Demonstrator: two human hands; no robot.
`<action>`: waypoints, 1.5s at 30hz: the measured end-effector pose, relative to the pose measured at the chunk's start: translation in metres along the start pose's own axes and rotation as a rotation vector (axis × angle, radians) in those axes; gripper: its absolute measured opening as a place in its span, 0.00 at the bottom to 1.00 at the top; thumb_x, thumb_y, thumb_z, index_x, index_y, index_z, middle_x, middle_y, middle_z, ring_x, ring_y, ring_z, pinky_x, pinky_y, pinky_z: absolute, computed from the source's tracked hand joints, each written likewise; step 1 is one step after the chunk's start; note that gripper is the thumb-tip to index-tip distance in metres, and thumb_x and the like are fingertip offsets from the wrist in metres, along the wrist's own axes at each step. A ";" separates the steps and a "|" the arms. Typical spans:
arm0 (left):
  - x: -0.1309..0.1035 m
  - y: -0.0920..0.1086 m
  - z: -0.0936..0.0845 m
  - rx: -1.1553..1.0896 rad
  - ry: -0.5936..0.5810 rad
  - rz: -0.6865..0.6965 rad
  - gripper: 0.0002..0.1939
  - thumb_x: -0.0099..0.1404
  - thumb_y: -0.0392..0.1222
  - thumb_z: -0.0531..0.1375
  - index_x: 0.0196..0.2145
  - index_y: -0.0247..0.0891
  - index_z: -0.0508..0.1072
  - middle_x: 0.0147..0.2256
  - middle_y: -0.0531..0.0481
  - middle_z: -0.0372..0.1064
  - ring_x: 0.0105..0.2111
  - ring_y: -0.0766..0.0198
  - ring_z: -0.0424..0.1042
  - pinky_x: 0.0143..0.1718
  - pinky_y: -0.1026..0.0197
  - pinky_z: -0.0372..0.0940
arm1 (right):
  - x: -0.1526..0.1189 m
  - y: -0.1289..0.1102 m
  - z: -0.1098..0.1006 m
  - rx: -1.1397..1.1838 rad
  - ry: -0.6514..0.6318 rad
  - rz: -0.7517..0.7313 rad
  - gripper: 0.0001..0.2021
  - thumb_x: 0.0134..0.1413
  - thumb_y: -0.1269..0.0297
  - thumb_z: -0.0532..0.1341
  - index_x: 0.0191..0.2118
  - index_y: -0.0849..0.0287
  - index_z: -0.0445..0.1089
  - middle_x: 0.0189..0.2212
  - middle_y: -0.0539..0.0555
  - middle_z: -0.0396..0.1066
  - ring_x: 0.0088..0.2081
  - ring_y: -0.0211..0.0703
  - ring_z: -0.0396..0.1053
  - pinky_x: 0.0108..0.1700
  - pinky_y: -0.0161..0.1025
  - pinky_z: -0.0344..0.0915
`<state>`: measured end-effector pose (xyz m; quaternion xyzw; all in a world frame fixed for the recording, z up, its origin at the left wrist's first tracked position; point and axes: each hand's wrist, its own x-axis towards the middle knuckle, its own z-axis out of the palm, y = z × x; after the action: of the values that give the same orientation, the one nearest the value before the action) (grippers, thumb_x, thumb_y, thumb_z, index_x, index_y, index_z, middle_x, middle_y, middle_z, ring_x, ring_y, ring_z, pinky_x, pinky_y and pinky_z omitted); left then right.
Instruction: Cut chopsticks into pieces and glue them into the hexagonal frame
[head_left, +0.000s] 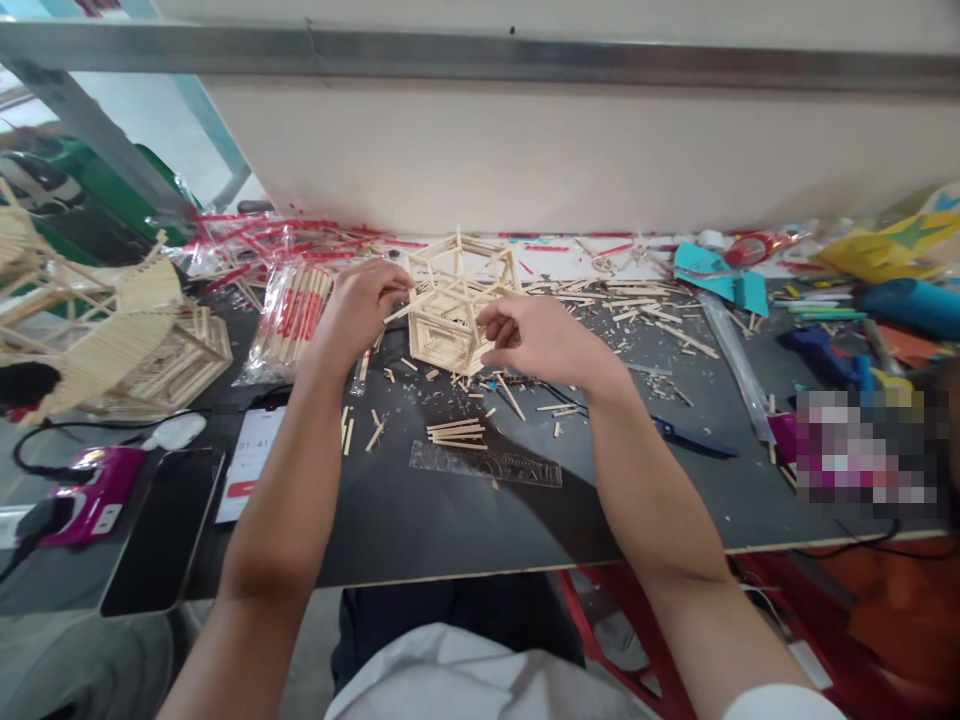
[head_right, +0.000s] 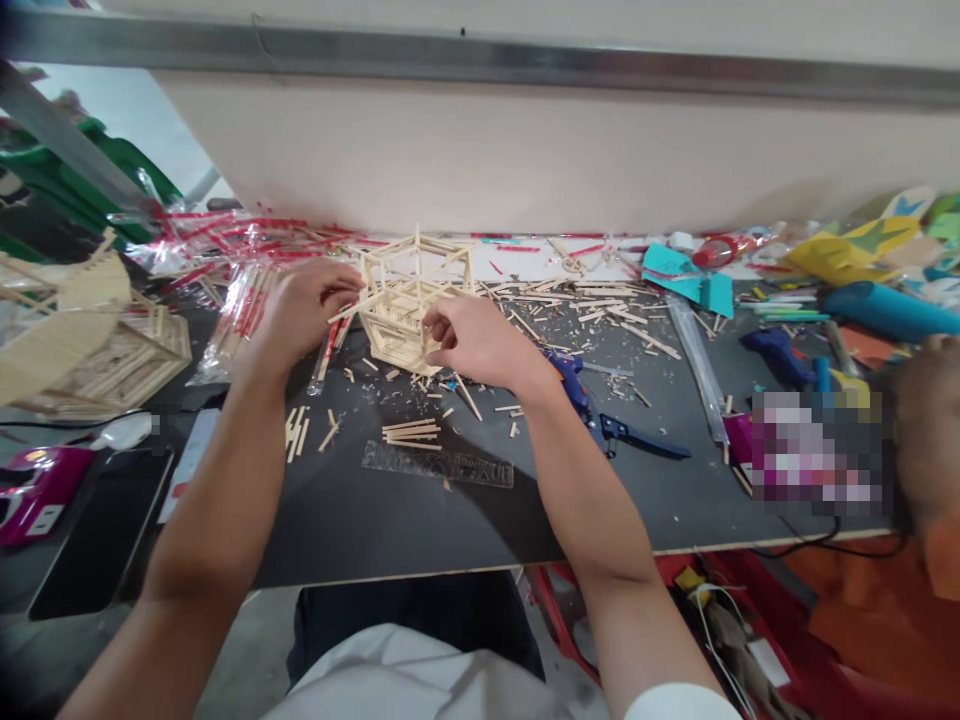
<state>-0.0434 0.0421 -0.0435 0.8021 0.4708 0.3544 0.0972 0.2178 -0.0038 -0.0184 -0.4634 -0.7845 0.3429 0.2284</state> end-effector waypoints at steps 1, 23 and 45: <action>0.000 -0.003 0.000 -0.013 -0.001 -0.032 0.09 0.62 0.37 0.58 0.38 0.37 0.78 0.39 0.46 0.77 0.40 0.60 0.75 0.46 0.57 0.69 | 0.000 0.000 0.001 0.012 -0.006 -0.004 0.17 0.44 0.69 0.69 0.44 0.63 0.74 0.35 0.56 0.76 0.34 0.44 0.73 0.39 0.42 0.70; -0.018 0.075 -0.048 0.096 -0.185 0.022 0.08 0.62 0.40 0.63 0.37 0.43 0.83 0.30 0.51 0.80 0.30 0.62 0.77 0.39 0.60 0.67 | -0.074 0.092 -0.020 -0.656 0.155 0.929 0.26 0.52 0.46 0.66 0.45 0.66 0.74 0.43 0.72 0.76 0.48 0.64 0.75 0.44 0.45 0.69; -0.008 0.056 0.004 0.179 -0.339 0.107 0.10 0.69 0.44 0.59 0.38 0.37 0.79 0.38 0.44 0.78 0.40 0.55 0.76 0.42 0.57 0.65 | -0.022 0.031 -0.021 -0.340 0.785 0.192 0.18 0.57 0.53 0.59 0.50 0.56 0.66 0.37 0.62 0.74 0.41 0.56 0.71 0.46 0.52 0.66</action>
<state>-0.0051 0.0058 -0.0229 0.8797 0.4338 0.1757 0.0844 0.2602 -0.0059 -0.0283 -0.6605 -0.6369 0.0266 0.3968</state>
